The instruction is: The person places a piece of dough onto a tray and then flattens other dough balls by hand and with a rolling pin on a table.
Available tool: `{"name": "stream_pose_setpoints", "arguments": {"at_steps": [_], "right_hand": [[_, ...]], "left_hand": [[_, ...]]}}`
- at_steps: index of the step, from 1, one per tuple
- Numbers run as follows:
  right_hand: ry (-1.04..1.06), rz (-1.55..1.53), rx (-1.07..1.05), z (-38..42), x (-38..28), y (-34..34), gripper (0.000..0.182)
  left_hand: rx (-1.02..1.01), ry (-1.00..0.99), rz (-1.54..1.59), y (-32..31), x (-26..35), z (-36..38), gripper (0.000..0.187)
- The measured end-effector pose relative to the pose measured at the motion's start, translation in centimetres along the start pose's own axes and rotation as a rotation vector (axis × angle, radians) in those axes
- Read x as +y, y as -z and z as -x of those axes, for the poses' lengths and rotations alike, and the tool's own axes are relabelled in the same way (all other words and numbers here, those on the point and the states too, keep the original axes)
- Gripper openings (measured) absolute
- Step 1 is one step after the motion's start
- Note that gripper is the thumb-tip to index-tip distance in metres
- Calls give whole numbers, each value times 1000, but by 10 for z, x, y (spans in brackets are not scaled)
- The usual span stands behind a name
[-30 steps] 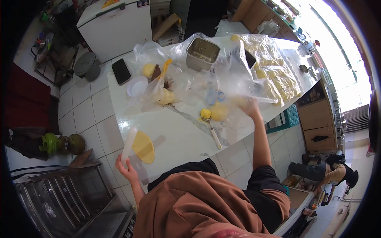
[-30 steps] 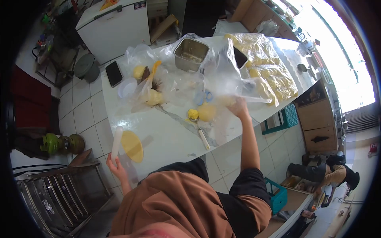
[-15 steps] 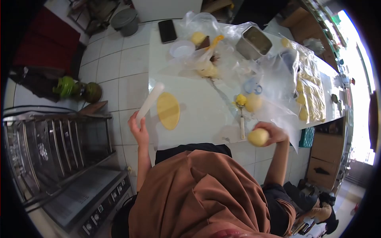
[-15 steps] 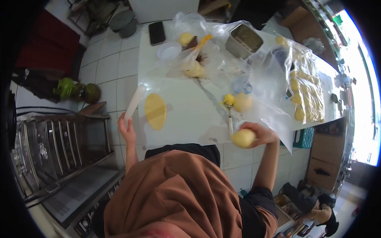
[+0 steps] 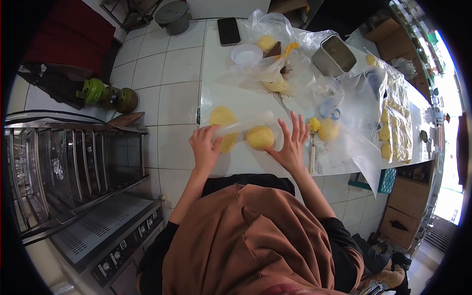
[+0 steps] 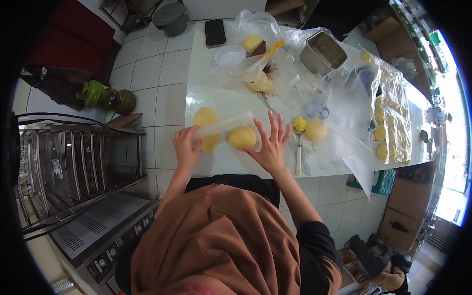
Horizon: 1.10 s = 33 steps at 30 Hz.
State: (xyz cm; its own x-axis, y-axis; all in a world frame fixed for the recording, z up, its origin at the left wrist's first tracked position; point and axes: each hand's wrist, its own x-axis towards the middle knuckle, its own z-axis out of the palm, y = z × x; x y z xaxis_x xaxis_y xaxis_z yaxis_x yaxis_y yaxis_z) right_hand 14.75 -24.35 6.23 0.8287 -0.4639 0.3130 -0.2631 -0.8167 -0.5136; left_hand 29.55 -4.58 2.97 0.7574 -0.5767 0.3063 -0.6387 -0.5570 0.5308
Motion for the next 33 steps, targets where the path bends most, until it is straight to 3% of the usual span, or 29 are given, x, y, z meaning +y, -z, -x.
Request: {"name": "stream_pose_setpoints", "arguments": {"at_steps": [3,7,10,13,16,23,26,29,33], "right_hand": [[160,330,-31,5,6,6,63],[69,230,-208,28,42,-15,59],[-53,250,-182,16,40,-17,55],[7,401,-37,-19,55,-30,52],[-27,364,30,-52,70,-43,49],[-42,234,176,-94,90,-50,21],[-40,30,75,-84,77,-33,16],[11,39,-90,-70,84,-47,23],[-8,-37,-18,-69,83,-46,33]], "left_hand": [[-130,-129,47,-8,24,7,34],[-389,-138,54,-25,27,10,44],[-283,-242,-163,-48,26,-5,54],[-329,-234,-392,-67,24,-46,57],[-259,-215,-336,-86,21,-84,54],[-242,-104,-203,-97,17,-130,31],[-290,-168,-19,-85,22,-124,19],[-276,-232,8,-88,24,-98,14],[-286,-217,-2,-76,35,-97,13]]}}
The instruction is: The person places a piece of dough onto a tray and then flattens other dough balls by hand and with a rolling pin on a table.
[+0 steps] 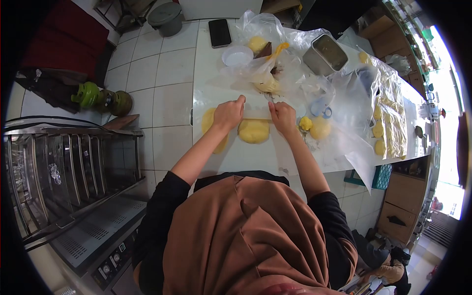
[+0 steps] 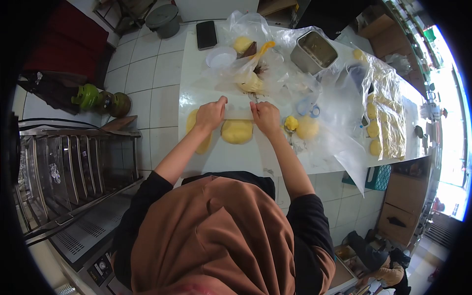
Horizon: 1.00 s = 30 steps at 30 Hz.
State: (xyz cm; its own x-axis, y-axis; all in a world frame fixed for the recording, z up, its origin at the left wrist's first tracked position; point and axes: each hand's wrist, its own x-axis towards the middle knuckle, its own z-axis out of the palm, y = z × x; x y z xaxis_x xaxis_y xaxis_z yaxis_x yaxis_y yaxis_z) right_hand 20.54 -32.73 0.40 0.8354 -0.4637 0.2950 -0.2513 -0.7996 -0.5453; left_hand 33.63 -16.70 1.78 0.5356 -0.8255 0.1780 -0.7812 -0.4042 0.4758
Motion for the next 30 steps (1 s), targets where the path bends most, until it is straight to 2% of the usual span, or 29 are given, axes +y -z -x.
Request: {"name": "stream_pose_setpoints", "arguments": {"at_steps": [2,4,5,7,10,12,16,19,22,27,28,30], "right_hand": [[3,19,52,7,-15,14,36],[-12,-80,-124,23,-13,15,31],[-13,-126,-202,25,-9,16,29],[22,-78,-188,16,-4,20,25],[-25,79,-140,-5,-6,19,21],[-59,194,-84,-17,-10,-2,24],[-40,356,45,15,-26,-23,43],[23,431,-36,56,-39,-7,58],[22,466,-142,103,-54,3,60],[40,202,-340,159,-68,27,58],[55,144,-385,162,-66,33,58],[-99,-171,-315,141,-47,41,57]], "left_hand": [[-7,12,14,5,4,5,14],[-64,50,-1,7,12,27,16],[-11,13,-9,3,11,35,18],[97,-65,-22,-2,9,43,22],[260,-13,-170,1,5,19,32],[308,-26,-132,3,-2,-3,30],[188,55,-212,-26,-7,2,37],[93,58,-219,-28,12,48,45],[53,19,-260,-29,30,96,51],[111,-113,-113,-23,43,151,48],[67,-142,-59,-22,40,159,46],[-18,-210,47,-18,32,170,43]]}}
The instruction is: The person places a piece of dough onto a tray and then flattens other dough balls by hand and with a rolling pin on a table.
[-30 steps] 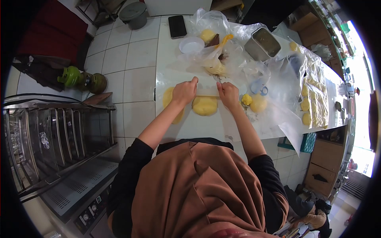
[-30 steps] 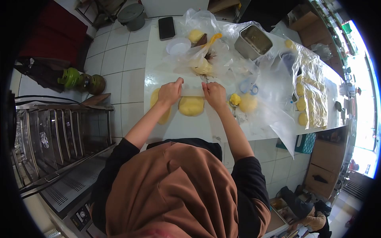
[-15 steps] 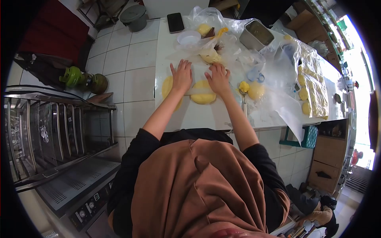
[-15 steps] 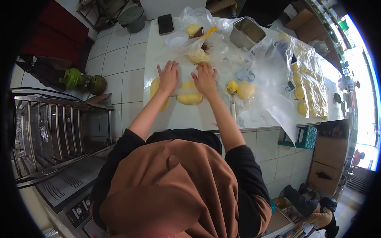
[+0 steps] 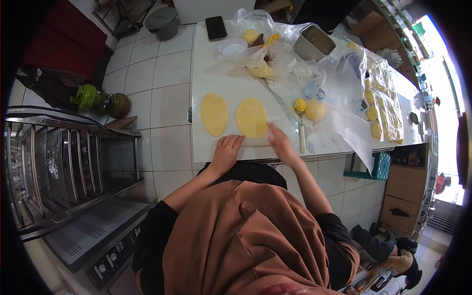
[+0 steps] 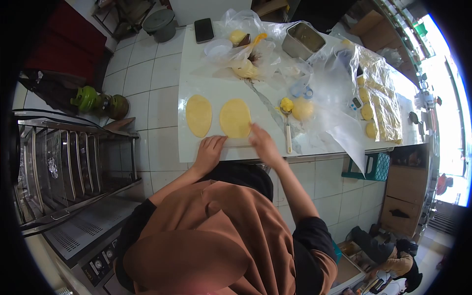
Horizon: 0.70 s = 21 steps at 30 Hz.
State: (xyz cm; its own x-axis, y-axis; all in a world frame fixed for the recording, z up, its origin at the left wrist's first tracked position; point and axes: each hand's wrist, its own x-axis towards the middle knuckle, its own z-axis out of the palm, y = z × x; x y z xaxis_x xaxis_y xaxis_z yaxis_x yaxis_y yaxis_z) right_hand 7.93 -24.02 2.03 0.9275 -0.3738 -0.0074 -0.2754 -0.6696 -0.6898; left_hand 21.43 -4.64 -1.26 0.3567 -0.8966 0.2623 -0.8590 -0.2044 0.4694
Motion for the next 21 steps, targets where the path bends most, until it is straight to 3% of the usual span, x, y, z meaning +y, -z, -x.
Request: {"name": "stream_pose_setpoints", "arguments": {"at_steps": [1,3,4,5,6,7,8,9,10,11,13,16,19,21], "right_hand": [[-49,-171,38,-15,6,7,57],[97,-92,162,-52,-1,19,56],[83,-128,159,-70,4,6,56],[51,-183,73,-83,3,-2,58],[101,-48,87,-99,26,-32,60],[110,195,-83,-110,23,-39,62],[233,292,-13,-116,23,-47,64],[94,378,-96,-120,3,-39,67],[195,458,-85,-135,27,-57,62],[42,384,-209,-139,22,-49,45],[-11,231,-285,-133,4,-28,24],[438,345,38,-118,-4,-14,13],[311,251,-270,-118,-16,0,13],[297,194,-310,-110,-30,17,16]], "left_hand": [[29,-25,7,4,1,3,42],[84,-89,30,12,6,6,42],[39,-127,29,13,4,11,56],[24,-128,23,13,6,16,55],[5,-157,25,12,6,20,54],[13,-151,-38,5,3,29,47],[63,-173,-57,2,-1,32,39],[92,-165,-71,3,-6,37,35],[92,-151,-66,7,-10,41,35],[119,-139,-39,9,-16,46,35],[173,-84,-16,18,-23,53,35],[259,38,-1,37,-26,59,33],[352,178,44,58,-27,58,32],[433,252,64,68,-31,53,32]]}}
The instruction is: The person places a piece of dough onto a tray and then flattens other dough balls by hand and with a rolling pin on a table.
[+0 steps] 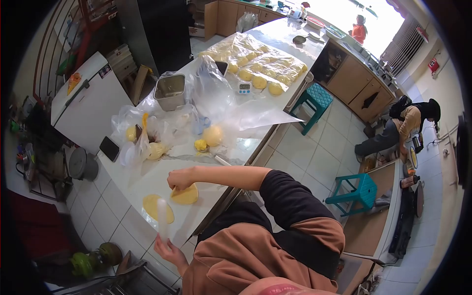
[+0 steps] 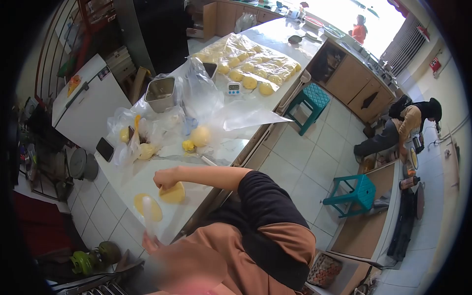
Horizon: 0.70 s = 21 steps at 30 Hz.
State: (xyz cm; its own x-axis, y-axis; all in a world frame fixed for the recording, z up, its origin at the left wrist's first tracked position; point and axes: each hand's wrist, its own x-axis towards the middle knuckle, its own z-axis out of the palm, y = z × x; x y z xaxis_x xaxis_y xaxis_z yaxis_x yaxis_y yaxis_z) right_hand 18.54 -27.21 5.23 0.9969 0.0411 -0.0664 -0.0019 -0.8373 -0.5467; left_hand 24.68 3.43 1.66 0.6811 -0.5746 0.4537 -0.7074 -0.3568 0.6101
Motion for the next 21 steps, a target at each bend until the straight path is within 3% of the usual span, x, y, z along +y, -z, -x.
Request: {"name": "stream_pose_setpoints", "arguments": {"at_steps": [7,10,13,16,18,20,21], "right_hand": [[100,-84,-71,4,-25,60,20],[69,-137,134,1,-35,75,15],[-2,22,271,8,-52,74,17],[-136,97,210,6,-33,5,27],[-5,545,197,25,-28,-44,48],[-115,382,110,67,-31,-92,60],[-161,235,78,75,-31,-82,62]], "left_hand": [[104,69,55,12,-13,-30,35],[124,90,42,12,-15,-32,35],[132,126,31,9,-16,-31,34],[146,163,54,6,-25,-25,34],[159,171,42,8,-22,-25,33],[167,178,34,8,-22,-26,33],[167,179,28,9,-23,-26,33]]}}
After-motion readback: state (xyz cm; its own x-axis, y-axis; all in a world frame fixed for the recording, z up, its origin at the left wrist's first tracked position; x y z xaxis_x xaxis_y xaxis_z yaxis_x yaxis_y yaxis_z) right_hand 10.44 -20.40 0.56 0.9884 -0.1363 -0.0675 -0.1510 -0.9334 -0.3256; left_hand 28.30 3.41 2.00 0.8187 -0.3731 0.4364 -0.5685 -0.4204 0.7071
